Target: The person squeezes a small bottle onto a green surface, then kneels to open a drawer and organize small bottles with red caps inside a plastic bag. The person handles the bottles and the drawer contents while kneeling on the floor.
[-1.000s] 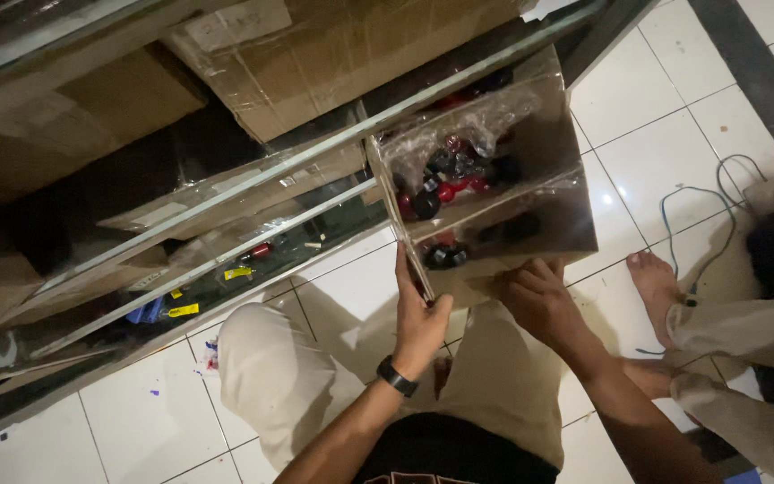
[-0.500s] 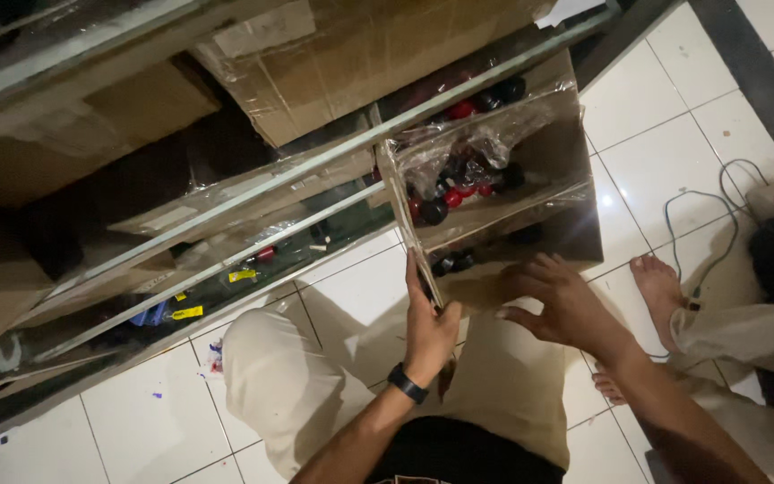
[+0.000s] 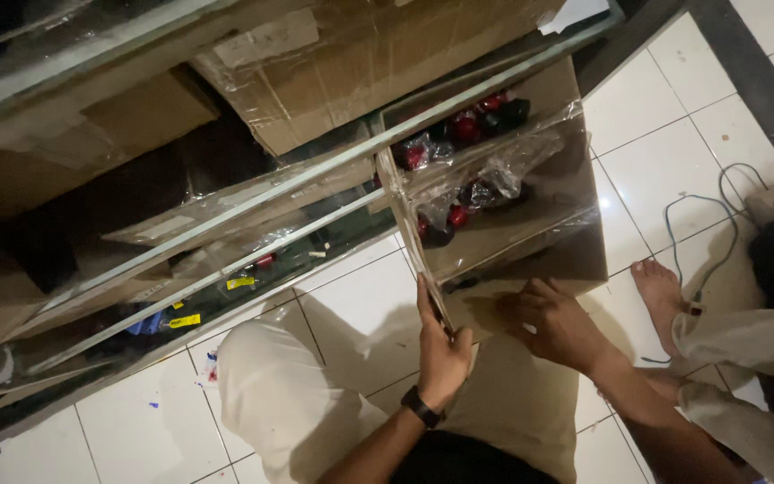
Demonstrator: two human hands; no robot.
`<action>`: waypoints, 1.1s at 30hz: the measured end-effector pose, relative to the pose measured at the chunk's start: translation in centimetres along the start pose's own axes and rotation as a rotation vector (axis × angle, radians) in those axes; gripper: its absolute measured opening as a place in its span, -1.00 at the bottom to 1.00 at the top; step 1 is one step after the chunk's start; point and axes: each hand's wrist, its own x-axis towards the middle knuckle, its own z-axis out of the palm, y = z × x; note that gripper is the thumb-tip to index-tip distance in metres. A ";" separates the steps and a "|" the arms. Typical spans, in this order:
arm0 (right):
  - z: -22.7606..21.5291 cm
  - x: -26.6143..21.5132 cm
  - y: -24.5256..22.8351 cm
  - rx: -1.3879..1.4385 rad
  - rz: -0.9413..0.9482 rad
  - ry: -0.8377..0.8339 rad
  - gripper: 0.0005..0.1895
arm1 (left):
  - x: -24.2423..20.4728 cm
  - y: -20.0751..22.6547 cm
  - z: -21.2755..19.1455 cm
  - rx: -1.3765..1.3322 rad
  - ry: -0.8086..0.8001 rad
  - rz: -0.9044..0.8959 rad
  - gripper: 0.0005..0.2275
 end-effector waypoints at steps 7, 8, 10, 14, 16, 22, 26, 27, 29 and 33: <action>-1.9 0.7 -0.2 0.249 0.113 -0.124 -0.61 | -0.1 0.1 0.0 -0.047 -0.001 0.028 -0.15; -2.0 0.8 0.0 0.245 0.112 -0.121 -0.61 | 0.0 -0.2 0.1 -0.047 -0.002 0.033 -0.15; -2.3 1.1 0.3 0.299 0.164 -0.141 -0.69 | 0.2 -0.9 0.2 -0.057 0.022 0.108 -0.15; -7.2 4.6 -0.3 0.367 0.220 0.177 -0.75 | 0.2 -1.0 0.2 -0.198 -0.001 0.092 -0.16; -10.7 8.8 -0.1 -0.072 1.100 -0.543 -0.63 | 0.3 -0.9 0.1 -0.082 0.027 0.179 -0.13; -12.6 15.7 7.1 -0.085 0.156 0.347 -0.59 | 1.1 -3.5 0.8 -0.070 0.060 0.332 -0.13; -12.4 23.8 11.2 -0.281 0.660 -0.437 -0.76 | 0.7 -1.7 0.2 -0.096 -0.012 0.070 -0.11; -11.7 24.8 12.7 -0.327 0.600 -0.465 -0.73 | 1.3 -2.5 0.5 -0.176 -0.014 0.252 -0.17; -9.9 24.9 14.3 -0.346 0.562 -0.515 -0.63 | 0.8 -3.2 0.5 -0.247 -0.035 0.400 -0.20; -9.0 25.6 15.3 -0.506 0.417 -0.623 -0.70 | 1.0 -2.1 0.5 -0.336 -0.020 0.196 -0.05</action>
